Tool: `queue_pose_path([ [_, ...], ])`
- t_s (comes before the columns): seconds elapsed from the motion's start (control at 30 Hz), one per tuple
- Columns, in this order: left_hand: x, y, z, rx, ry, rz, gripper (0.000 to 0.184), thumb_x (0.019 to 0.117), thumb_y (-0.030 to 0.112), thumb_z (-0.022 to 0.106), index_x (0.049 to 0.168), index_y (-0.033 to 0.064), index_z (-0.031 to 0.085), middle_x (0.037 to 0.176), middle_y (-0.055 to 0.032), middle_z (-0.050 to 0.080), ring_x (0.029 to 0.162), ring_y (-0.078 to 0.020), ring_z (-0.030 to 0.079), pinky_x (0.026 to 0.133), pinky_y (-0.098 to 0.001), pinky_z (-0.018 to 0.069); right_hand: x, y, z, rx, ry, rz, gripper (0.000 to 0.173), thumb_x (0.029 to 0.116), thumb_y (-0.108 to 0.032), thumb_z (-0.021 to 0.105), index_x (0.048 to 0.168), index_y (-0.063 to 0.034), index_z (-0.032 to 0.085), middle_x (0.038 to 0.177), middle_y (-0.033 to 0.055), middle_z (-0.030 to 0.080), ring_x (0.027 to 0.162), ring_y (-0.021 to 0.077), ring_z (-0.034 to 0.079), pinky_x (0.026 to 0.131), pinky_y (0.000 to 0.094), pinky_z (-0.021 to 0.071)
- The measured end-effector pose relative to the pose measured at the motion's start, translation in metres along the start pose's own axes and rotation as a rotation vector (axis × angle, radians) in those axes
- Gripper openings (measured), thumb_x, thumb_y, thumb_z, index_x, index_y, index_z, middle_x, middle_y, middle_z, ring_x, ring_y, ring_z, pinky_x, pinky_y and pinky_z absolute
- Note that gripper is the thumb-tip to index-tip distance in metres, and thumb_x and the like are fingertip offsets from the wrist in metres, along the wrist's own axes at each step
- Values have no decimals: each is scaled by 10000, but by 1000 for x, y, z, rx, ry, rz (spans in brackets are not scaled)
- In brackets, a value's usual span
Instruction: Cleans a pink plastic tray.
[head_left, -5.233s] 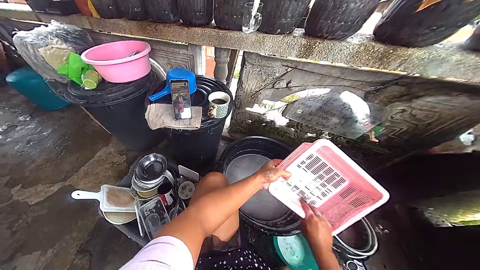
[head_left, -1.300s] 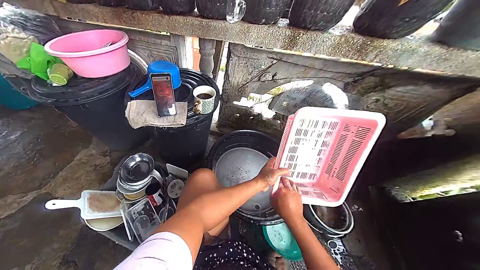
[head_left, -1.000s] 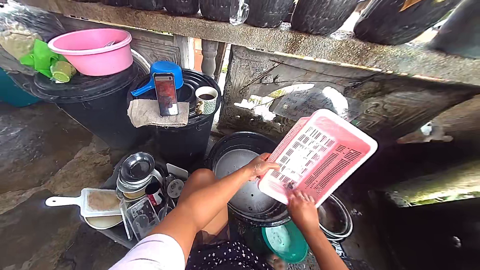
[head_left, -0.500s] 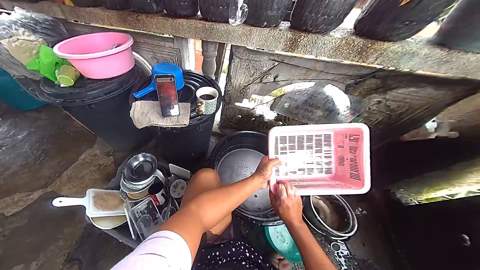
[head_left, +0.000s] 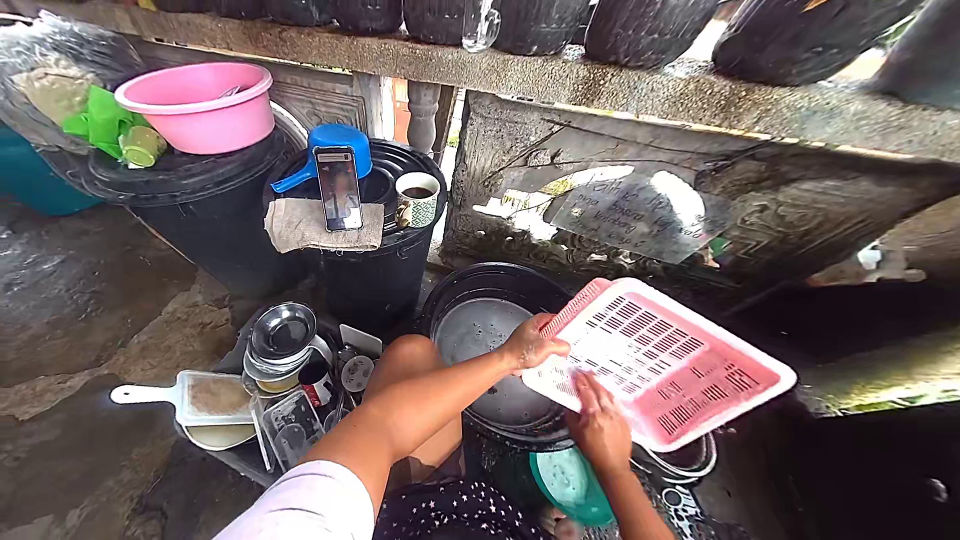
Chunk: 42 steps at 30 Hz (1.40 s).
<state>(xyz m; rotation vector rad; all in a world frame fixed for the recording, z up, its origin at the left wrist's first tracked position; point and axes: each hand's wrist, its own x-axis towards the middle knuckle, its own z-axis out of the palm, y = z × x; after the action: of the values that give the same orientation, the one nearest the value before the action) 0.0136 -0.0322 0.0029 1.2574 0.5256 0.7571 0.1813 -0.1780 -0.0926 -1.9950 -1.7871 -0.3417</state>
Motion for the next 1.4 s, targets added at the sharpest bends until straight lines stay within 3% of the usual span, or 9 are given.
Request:
queue_pose_path([
  [0.1, 4, 0, -6, -100, 63, -9, 578, 815, 21, 672, 1365, -64, 514, 1140, -198, 680, 971, -222, 698, 866, -401, 600, 7, 22, -12, -73, -147, 296, 597, 815, -76, 738, 1393, -3, 604, 1455, 253, 568, 1336, 458, 554, 1044, 661, 468],
  [0.3, 2, -17, 11, -116, 110, -102, 533, 844, 46, 680, 1343, -52, 522, 1123, -190, 664, 966, -211, 672, 864, -391, 574, 34, -105, -11, 88, -67, 127, 342, 871, -74, 625, 1180, 37, 720, 1294, 221, 687, 1170, 412, 677, 916, 611, 549],
  [0.43, 2, 11, -22, -212, 36, -182, 432, 907, -8, 572, 1331, -27, 493, 971, -131, 668, 813, -179, 676, 755, -369, 596, 21, -19, -13, 1, -149, 1, 455, 878, 40, 585, 1308, -61, 693, 1338, 185, 674, 1224, 416, 649, 959, 618, 540],
  [0.53, 10, 25, -51, -298, -27, -302, 203, 1011, 69, 468, 1193, 29, 547, 879, -88, 681, 763, -174, 690, 711, -362, 603, 8, 52, -36, -83, -200, 36, 327, 878, 61, 630, 1170, -18, 753, 1169, 245, 723, 1107, 460, 685, 981, 651, 507],
  [0.7, 31, -3, -34, -518, 88, -462, 596, 1000, 415, 623, 1487, 115, 456, 1420, -235, 551, 1245, -426, 581, 910, -703, 505, 27, 20, -67, -192, -19, 74, 310, 872, -284, 740, 840, 22, 699, 912, 254, 715, 915, 469, 713, 730, 650, 542],
  [0.8, 15, -27, 19, -369, 47, -521, 760, 960, 448, 681, 1573, 152, 343, 1447, -227, 538, 1271, -403, 565, 918, -684, 495, 41, -45, -66, -133, -61, 324, 417, 938, -364, 708, 968, 51, 700, 995, 297, 703, 941, 493, 703, 730, 674, 538],
  [0.93, 7, -45, 37, -254, 30, -476, 402, 1029, 364, 527, 1215, 14, 591, 995, -131, 657, 867, -196, 640, 793, -414, 545, 46, -118, -48, 19, -282, 512, 366, 998, -219, 570, 1254, 39, 616, 1191, 292, 664, 1040, 461, 692, 836, 637, 549],
  [1.27, 18, -21, 20, -138, 7, -300, 439, 963, 166, 611, 1350, -6, 499, 1083, -175, 659, 923, -224, 661, 838, -414, 565, 22, -52, -29, -30, -369, 118, 580, 787, -237, 740, 1331, -46, 675, 1402, 194, 627, 1435, 407, 457, 1171, 595, 365],
  [1.4, 12, 9, -16, -66, -99, -311, 445, 954, 119, 622, 1368, 1, 507, 1054, -158, 679, 892, -209, 684, 817, -401, 587, -2, 5, -33, -120, -268, -133, 445, 808, -15, 699, 1252, -38, 726, 1202, 205, 723, 1180, 413, 665, 1047, 614, 483],
])
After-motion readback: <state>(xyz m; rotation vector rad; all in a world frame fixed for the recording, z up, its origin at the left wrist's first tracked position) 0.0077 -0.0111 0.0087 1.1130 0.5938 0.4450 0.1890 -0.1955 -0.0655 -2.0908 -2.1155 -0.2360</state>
